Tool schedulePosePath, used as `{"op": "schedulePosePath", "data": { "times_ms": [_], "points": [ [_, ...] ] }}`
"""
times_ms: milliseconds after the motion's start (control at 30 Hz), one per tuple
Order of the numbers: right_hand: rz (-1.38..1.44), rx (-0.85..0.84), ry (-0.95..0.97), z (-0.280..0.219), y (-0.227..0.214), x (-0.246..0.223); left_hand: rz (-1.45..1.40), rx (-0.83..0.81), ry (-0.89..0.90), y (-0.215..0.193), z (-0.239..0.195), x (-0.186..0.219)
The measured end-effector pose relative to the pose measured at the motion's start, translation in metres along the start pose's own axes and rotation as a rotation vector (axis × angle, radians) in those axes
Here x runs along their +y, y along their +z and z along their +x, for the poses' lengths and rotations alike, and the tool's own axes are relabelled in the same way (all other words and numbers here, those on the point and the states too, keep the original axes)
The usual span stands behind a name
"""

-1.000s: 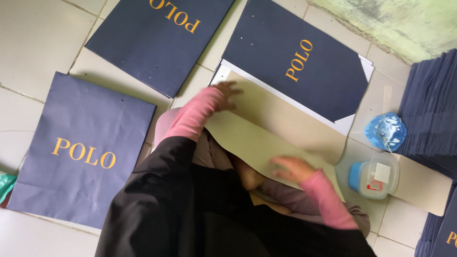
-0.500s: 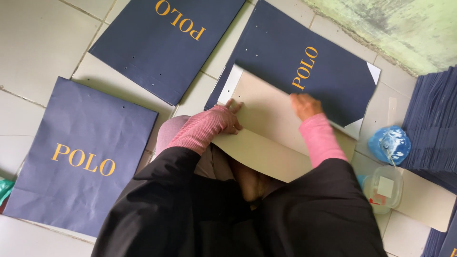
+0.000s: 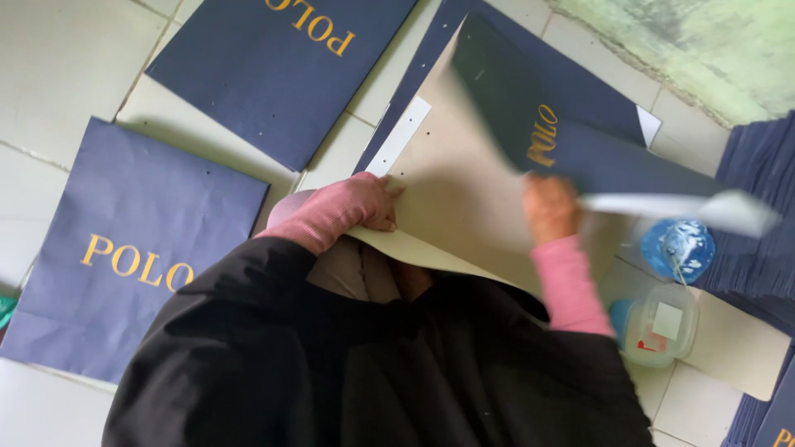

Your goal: The person sits on the floor and assembles a paper bag by applying glue to the edges of a flat cardboard piece using a small stick. They then fold the cardboard and press the glued edges together to form the bag.

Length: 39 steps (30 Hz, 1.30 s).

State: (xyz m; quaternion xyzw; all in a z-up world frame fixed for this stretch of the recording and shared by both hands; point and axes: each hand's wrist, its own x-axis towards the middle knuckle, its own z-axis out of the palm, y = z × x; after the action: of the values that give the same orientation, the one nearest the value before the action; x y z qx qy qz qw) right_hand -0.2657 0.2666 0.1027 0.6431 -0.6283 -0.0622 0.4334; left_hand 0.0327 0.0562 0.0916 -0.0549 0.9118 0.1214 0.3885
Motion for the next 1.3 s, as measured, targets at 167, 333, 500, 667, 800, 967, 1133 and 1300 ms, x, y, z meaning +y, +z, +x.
{"op": "schedulePosePath", "data": {
  "times_ms": [167, 333, 500, 667, 800, 967, 1133, 1300],
  "points": [
    [0.589, -0.211, 0.110, -0.042, 0.012, -0.072, -0.011, -0.094, 0.060, -0.021, 0.022, -0.007],
    [0.628, -0.083, 0.134, -0.028, 0.025, -0.076, -0.377, -0.380, 0.184, -0.098, -0.016, -0.018],
    [0.606, -0.045, 0.121, -0.027, 0.035, -0.093, -0.186, 0.374, 0.008, -0.005, 0.132, -0.030],
    [0.614, -0.011, 0.090, -0.033, 0.037, -0.089, -0.114, 0.243, -0.098, -0.011, 0.087, 0.004],
    [0.584, -0.006, 0.105, -0.035, 0.034, -0.093, -0.123, 0.218, -0.128, -0.005, 0.090, 0.014],
    [0.559, -0.035, 0.136, -0.038, 0.034, -0.099, -0.128, 0.190, -0.156, -0.007, 0.087, 0.016],
    [0.577, -0.032, 0.148, -0.042, 0.037, -0.099, -0.133, 0.212, -0.148, 0.002, 0.104, 0.012],
    [0.592, -0.044, 0.130, -0.043, 0.042, -0.099, -0.144, 0.213, -0.135, 0.005, 0.111, 0.010]
  ]
}}
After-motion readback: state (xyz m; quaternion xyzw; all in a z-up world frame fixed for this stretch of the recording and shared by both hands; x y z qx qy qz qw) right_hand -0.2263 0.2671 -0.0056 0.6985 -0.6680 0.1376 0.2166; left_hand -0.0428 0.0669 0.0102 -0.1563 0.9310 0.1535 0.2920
